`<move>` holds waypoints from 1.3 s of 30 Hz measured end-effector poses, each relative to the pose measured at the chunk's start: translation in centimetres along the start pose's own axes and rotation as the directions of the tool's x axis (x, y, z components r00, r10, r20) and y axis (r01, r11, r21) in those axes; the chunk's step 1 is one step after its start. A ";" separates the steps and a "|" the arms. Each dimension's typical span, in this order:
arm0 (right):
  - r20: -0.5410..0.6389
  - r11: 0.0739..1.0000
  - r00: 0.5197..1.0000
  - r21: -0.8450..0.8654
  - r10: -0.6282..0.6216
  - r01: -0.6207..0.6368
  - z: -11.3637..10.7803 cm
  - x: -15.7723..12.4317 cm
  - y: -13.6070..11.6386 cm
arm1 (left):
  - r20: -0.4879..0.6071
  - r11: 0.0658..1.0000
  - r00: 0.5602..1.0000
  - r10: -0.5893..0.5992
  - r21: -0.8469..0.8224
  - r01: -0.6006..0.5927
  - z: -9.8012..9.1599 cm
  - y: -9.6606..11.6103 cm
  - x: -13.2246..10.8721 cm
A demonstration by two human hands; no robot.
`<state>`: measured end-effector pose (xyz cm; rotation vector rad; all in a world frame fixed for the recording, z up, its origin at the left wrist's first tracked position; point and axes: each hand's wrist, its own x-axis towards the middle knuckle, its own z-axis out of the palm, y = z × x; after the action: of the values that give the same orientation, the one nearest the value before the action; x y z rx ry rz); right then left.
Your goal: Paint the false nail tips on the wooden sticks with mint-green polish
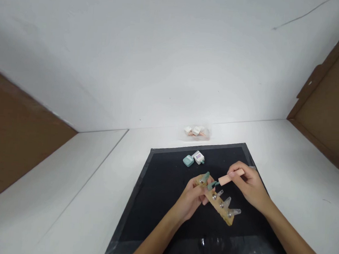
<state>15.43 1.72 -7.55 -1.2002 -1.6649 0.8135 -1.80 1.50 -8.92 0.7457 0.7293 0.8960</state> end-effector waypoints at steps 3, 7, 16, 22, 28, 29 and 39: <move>-0.042 0.999 0.999 -0.026 0.023 -0.024 0.0 0.1 -0.1 | -0.004 0.999 1.000 -0.014 -0.038 0.014 -0.3 -0.1 -0.1; -0.097 0.996 0.993 0.062 0.074 -0.068 0.1 0.1 -0.1 | 0.011 0.998 1.000 -0.023 -0.063 0.024 -0.6 -0.2 -0.2; 0.052 0.986 0.998 0.157 0.039 -0.047 0.2 0.0 0.1 | -0.034 0.994 0.997 -0.075 -0.085 0.071 -0.1 -0.1 0.0; 0.007 0.997 0.997 0.033 0.073 -0.074 0.0 -0.1 0.0 | -0.044 0.990 0.996 -0.084 -0.119 0.078 -0.1 -0.1 0.0; -0.082 0.990 0.992 0.110 0.096 -0.087 0.2 0.0 -0.1 | -0.066 0.987 0.994 -0.088 -0.141 0.078 -0.2 0.0 -0.2; -0.083 0.986 0.992 0.147 0.092 -0.079 0.2 0.0 -0.1 | -0.068 0.987 0.994 -0.087 -0.143 0.076 -0.2 0.1 -0.2; 0.034 0.994 0.998 0.094 0.045 -0.048 0.2 -0.2 -0.4 | -0.012 0.994 0.999 -0.053 -0.095 0.051 0.1 -0.1 0.1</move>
<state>15.13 1.43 -7.37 -1.1687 -1.6108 0.9350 -1.68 1.52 -9.00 0.6339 0.7109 0.8835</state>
